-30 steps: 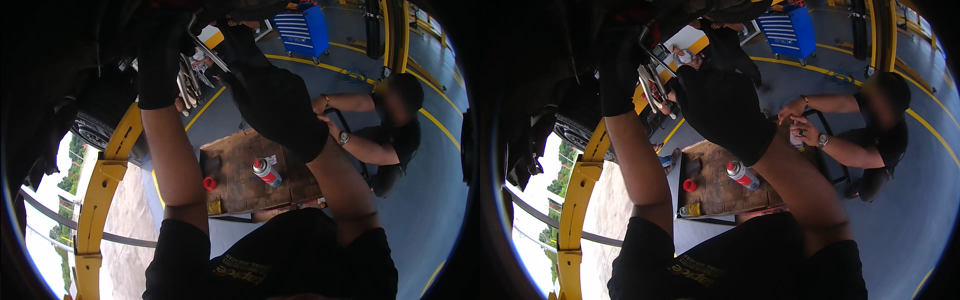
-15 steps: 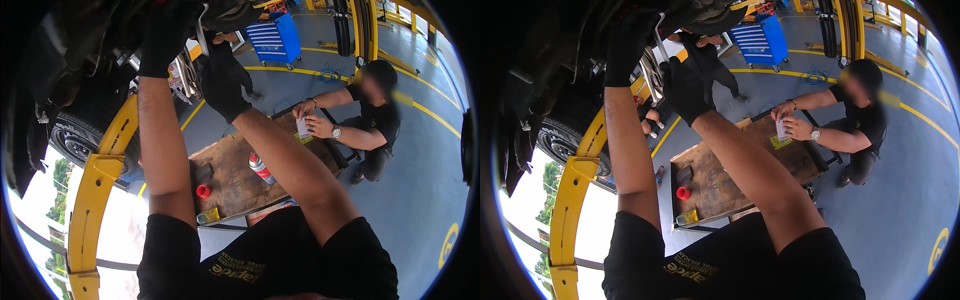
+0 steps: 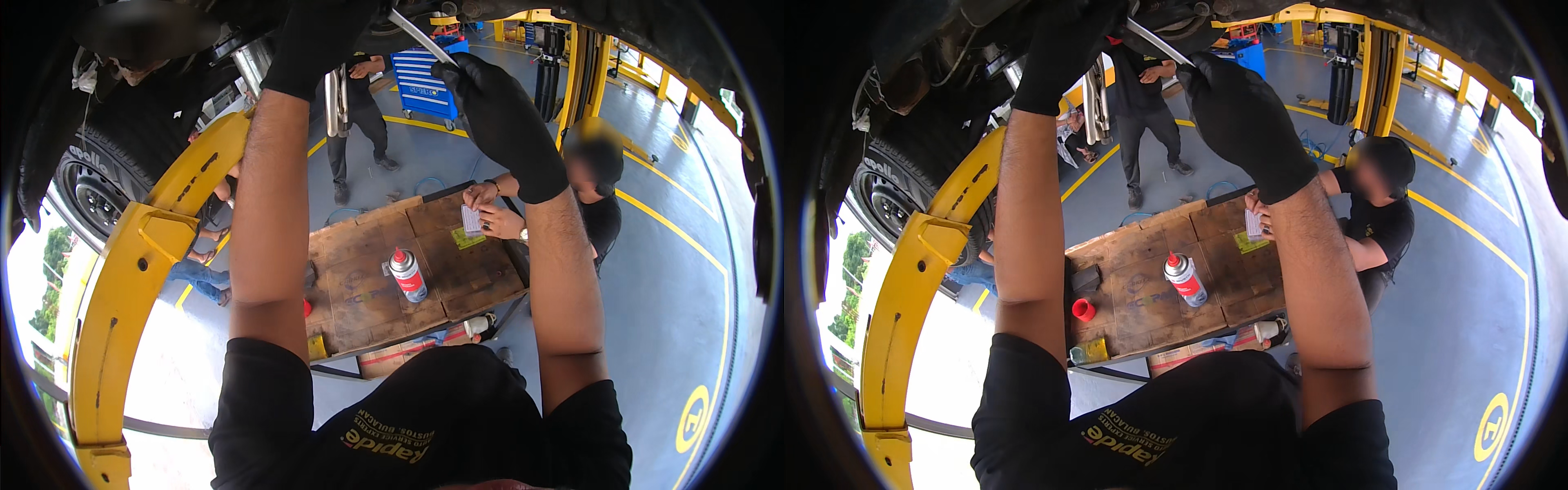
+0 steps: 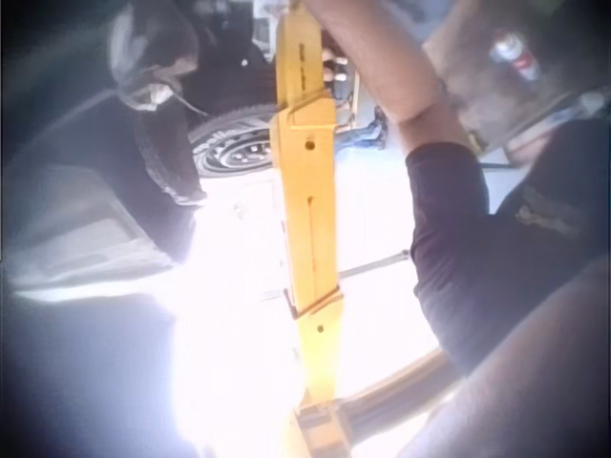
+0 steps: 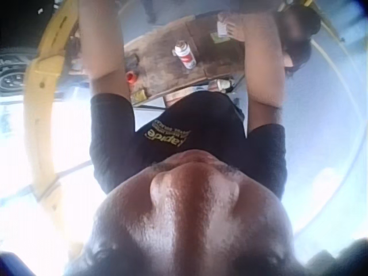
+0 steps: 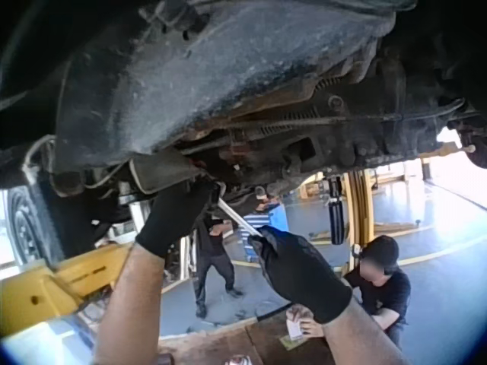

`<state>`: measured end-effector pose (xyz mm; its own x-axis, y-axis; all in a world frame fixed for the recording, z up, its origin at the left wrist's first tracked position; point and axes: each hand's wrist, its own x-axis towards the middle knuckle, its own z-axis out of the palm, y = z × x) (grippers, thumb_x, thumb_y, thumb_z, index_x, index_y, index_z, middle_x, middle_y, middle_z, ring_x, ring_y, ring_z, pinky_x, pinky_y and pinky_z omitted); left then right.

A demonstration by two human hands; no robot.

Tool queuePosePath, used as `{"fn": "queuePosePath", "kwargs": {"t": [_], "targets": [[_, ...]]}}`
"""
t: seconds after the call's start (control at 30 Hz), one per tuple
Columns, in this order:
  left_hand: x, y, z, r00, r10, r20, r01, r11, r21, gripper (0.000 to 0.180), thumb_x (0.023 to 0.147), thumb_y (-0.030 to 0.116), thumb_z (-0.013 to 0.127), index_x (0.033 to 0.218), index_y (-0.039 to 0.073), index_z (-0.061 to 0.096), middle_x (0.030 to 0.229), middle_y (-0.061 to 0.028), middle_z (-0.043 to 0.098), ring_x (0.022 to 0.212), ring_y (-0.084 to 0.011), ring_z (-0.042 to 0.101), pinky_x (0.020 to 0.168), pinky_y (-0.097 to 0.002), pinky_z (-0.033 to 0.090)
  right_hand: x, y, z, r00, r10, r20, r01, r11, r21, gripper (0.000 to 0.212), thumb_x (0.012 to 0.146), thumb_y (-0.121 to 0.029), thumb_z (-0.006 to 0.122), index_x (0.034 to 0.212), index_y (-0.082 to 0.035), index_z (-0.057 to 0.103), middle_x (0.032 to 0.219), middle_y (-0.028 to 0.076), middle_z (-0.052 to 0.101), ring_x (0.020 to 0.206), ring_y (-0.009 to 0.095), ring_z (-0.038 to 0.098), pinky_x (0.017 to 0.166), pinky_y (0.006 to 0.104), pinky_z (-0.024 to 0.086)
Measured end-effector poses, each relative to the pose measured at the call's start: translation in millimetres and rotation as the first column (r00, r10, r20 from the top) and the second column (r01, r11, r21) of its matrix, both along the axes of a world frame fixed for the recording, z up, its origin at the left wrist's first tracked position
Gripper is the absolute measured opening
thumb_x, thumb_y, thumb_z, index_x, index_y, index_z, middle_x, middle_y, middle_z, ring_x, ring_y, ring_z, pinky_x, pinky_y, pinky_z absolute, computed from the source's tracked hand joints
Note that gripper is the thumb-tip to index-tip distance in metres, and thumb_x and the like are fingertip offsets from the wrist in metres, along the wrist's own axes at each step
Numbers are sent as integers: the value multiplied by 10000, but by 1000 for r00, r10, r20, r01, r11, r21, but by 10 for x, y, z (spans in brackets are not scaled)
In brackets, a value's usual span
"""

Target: The person uses a wrench to tighten bolts on the underside of a vehicle's suspension system. A second person stands nearby at a workbench, handling small parts and paperwork.

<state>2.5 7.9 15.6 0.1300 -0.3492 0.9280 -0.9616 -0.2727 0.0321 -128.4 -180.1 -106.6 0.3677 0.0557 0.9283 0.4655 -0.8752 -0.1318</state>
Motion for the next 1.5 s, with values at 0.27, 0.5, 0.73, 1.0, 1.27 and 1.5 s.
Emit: {"fn": "queuePosePath", "kwargs": {"t": [0.27, 0.5, 0.73, 1.0, 1.27, 1.5], "targets": [[244, -150, -30, 968, -141, 206, 141, 990, 17, 218, 979, 178, 673, 1127, 18, 690, 1048, -165, 713, 962, -278, 664, 884, -410, 519, -729, -212, 1000, 976, -219, 1, 203, 900, -387, 396, 959, -227, 669, 1300, -34, 613, 972, 243, 725, 897, 419, 712, 791, 492, 565], [23, -471, -225, 943, -327, -57, 305, 922, -239, 182, 968, 129, 648, 1096, 8, 697, 966, -134, 714, 914, -229, 653, 836, -383, 510, -717, -186, 1330, 783, -571, 247, 597, 578, -556, 277, 954, -251, 657, 1129, -38, 689, 952, 195, 733, 843, 371, 722, 753, 473, 588], [122, -369, -209, 932, -349, -94, 335, 932, -137, 158, 923, 119, 670, 1019, 9, 731, 897, -162, 722, 838, -240, 683, 753, -387, 510, -591, -220, 1333, 693, -357, 626, 717, 426, -551, 250, 908, -274, 696, 1015, -51, 732, 934, 163, 735, 824, 347, 718, 739, 457, 584], [-15, -349, -76, 941, -325, -100, 327, 945, 6, 194, 864, 177, 709, 976, 22, 736, 921, -216, 716, 873, -342, 704, 753, -438, 518, 42, 111, -54, 899, -423, 112, 401, 899, 175, 192, 1021, -270, 607, 1009, -90, 673, 751, 157, 700, 686, 353, 698, 605, 450, 536], [-4, -6, 84, 955, -284, 86, 285, 959, 1, 279, 891, 161, 701, 1121, 4, 682, 1020, -236, 705, 994, -420, 676, 862, -473, 518, -7, 705, -111, 857, -515, -16, 505, 834, 220, 244, 1020, -293, 594, 882, -104, 664, 696, 128, 673, 632, 346, 672, 558, 461, 500], [191, -181, 57, 920, -386, -60, 389, 920, 51, 282, 922, 170, 718, 1155, 19, 671, 1044, -140, 726, 980, -264, 675, 881, -424, 516, -529, 83, 682, 664, -673, 325, 746, 626, -229, 273, 943, -347, 705, 1033, -96, 760, 849, 116, 745, 747, 306, 726, 670, 420, 566]]}}
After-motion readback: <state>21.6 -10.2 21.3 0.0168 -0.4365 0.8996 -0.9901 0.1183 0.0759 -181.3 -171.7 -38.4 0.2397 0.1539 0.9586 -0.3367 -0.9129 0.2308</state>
